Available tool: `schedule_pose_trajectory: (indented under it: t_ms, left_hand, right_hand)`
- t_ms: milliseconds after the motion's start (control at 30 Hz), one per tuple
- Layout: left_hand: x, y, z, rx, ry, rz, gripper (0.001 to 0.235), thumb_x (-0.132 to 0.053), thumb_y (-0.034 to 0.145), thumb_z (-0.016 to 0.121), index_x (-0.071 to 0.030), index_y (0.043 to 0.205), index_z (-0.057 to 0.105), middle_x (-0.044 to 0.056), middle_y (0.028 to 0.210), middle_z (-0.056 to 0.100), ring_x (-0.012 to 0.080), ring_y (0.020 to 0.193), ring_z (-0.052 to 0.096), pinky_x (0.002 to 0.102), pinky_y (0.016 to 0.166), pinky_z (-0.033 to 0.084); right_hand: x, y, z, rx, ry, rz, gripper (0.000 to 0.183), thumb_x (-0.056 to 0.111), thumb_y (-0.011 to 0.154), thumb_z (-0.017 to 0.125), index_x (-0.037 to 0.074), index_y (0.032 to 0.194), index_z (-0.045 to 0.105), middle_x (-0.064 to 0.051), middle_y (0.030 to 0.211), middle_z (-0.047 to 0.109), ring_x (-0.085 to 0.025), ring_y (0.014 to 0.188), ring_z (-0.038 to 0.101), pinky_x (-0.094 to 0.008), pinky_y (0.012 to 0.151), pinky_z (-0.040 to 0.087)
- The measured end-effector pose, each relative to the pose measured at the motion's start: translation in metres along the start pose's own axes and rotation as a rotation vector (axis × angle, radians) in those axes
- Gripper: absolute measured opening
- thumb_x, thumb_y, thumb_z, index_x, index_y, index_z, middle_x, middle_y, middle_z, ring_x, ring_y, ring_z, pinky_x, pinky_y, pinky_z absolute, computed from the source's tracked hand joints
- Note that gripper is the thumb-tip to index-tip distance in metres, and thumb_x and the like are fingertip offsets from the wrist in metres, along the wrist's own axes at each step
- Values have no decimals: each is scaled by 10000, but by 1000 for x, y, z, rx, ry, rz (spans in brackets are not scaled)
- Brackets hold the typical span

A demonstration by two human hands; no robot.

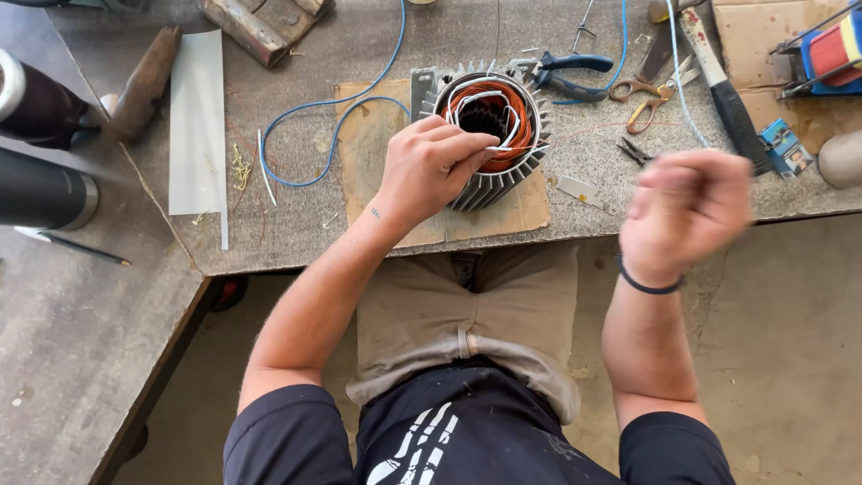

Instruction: Strip and connect wires on an electric motor stator using hand tools

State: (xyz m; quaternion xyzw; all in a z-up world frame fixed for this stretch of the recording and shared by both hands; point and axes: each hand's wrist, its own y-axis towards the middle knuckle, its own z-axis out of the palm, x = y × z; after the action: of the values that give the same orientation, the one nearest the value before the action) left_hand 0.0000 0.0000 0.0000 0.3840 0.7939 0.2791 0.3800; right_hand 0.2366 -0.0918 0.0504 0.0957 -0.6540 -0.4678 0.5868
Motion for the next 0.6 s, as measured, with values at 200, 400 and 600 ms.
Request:
schedule_pose_trajectory:
  t_ms: [200,400,600]
  left_hand:
    - [3,-2,15,-112,-45,-69,30,-247,936,758,-233,962,763,-21,786,713,215,765,689,335,712,567]
    - [0,-2,14,-129,-54,-73,33,-237,964,724,-242,965,757,-35,796,711,211,765,679,329,714,560]
    - [-7,-2,8,-118,-110,-91,45,-236,976,721,-204,982,753,-5,812,717,240,782,681,353,726,555]
  right_hand:
    - [-42,-21,30,479,-101,82,298,151,979,823,-53,1166,713,-122,742,643,-29,494,418,-209,418,373]
    - [-34,-4,47,475,-218,-199,121,42,1002,796,-39,923,752,-146,710,671,-155,420,486,-267,373,372]
    - [-10,16,-5,68,-30,-140,280,260,1140,558,-10,1075,521,-104,711,513,-96,460,448,-235,428,327]
